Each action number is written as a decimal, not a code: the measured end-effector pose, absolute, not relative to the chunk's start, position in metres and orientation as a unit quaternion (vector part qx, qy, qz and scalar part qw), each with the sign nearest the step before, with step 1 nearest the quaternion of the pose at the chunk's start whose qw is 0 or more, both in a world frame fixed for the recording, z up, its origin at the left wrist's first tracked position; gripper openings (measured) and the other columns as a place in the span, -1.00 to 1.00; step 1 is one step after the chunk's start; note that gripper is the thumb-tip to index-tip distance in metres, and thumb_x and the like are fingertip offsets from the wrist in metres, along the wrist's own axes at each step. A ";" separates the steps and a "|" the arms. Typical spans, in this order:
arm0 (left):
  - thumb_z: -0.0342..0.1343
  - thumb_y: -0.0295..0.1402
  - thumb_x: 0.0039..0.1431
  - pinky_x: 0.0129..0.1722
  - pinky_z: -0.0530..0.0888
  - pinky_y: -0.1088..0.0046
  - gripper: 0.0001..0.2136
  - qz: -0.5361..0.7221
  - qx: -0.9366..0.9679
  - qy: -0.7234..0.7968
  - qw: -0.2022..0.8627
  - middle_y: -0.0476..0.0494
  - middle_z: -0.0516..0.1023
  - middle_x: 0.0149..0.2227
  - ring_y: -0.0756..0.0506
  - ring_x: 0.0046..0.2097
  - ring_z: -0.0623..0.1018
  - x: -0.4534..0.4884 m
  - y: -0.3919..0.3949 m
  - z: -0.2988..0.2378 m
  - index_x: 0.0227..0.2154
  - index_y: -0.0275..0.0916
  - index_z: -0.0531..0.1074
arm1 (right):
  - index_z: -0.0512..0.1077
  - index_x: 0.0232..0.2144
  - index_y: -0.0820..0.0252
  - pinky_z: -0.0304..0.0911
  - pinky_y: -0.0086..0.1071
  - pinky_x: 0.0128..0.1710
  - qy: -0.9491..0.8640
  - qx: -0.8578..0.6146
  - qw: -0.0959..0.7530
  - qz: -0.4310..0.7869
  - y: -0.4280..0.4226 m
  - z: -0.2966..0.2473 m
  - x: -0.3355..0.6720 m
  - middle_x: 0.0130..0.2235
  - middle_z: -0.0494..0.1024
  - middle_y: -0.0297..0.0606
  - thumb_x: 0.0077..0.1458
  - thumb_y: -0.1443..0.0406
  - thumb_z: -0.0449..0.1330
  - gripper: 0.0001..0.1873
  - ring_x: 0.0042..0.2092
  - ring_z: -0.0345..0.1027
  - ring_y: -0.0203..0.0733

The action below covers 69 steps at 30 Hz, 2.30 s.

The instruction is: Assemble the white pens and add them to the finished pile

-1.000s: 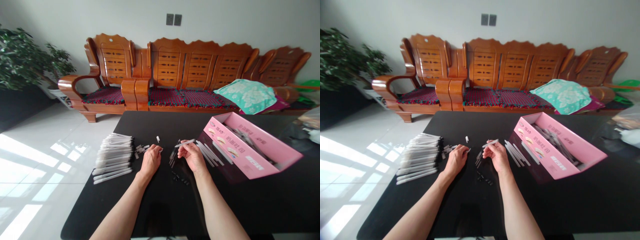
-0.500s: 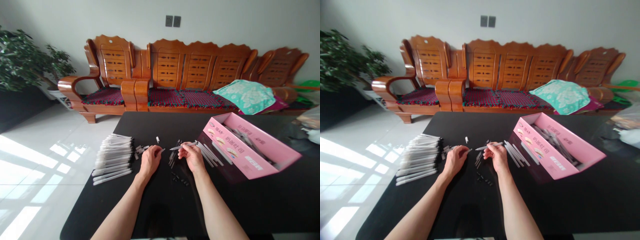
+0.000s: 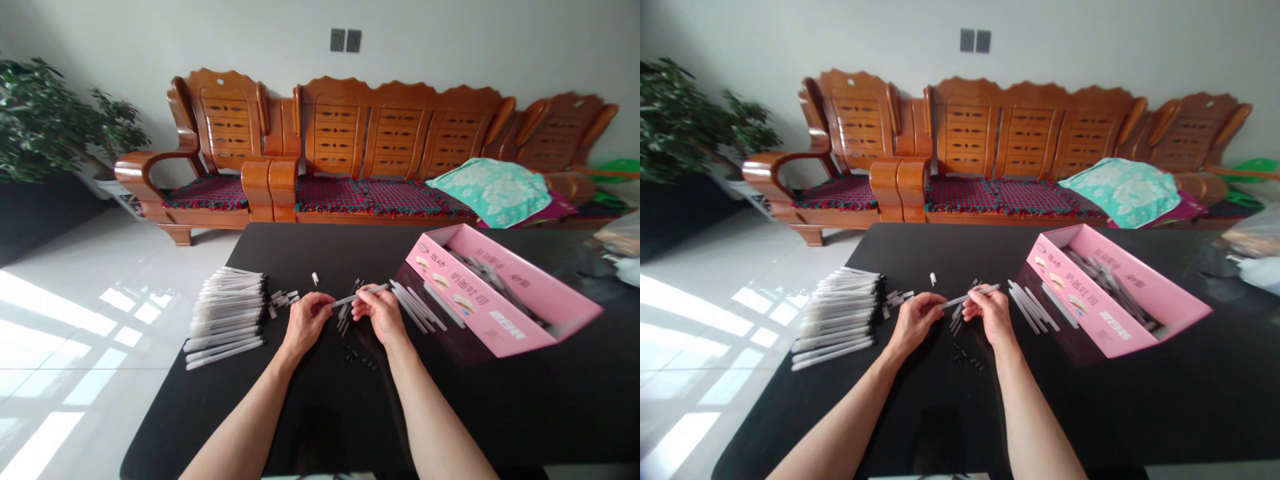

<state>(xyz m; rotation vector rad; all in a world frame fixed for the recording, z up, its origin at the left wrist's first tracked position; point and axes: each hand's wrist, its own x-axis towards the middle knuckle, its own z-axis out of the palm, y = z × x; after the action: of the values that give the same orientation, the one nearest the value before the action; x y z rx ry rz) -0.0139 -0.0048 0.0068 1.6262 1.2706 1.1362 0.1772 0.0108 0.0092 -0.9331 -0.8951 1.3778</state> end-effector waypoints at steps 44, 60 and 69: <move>0.02 -0.35 0.29 -0.22 0.41 0.49 -0.84 0.399 0.721 0.550 0.137 -0.06 0.57 -0.27 -0.04 -0.25 0.54 -0.056 -0.023 0.042 -0.23 -0.18 0.51 | 0.51 -0.26 0.27 0.37 -0.44 -0.72 -0.347 -0.377 0.605 0.610 0.010 0.012 0.183 -0.56 0.58 -0.28 0.02 0.11 0.33 -0.66 -0.63 0.42 -0.24; 0.03 -0.15 0.28 -0.10 0.45 0.35 -0.74 0.308 0.713 0.626 -0.077 -0.10 0.54 -0.16 -0.13 -0.14 0.53 -0.235 -0.088 0.012 -0.22 -0.12 0.58 | 0.51 -0.28 0.30 0.29 -0.46 -0.75 -0.348 -0.394 0.620 0.583 0.013 0.011 0.187 -0.58 0.55 -0.28 -0.02 0.13 0.34 -0.65 -0.64 0.39 -0.25; -0.03 -0.09 0.28 -0.08 0.45 0.25 -0.67 0.293 0.704 0.639 -0.098 -0.14 0.52 -0.12 -0.19 -0.11 0.52 -0.235 -0.088 0.004 -0.12 -0.11 0.54 | 0.50 -0.35 0.31 0.19 -0.47 -0.76 -0.274 -0.446 0.724 0.449 0.019 0.015 0.210 -0.62 0.52 -0.32 -0.08 0.13 0.31 -0.66 -0.68 0.32 -0.28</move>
<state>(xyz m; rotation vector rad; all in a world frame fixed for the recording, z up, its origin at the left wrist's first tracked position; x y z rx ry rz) -0.2353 -0.0878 0.0041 2.3625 2.1436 0.9838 0.2097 0.0186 0.0151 -0.9852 -0.6040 0.9911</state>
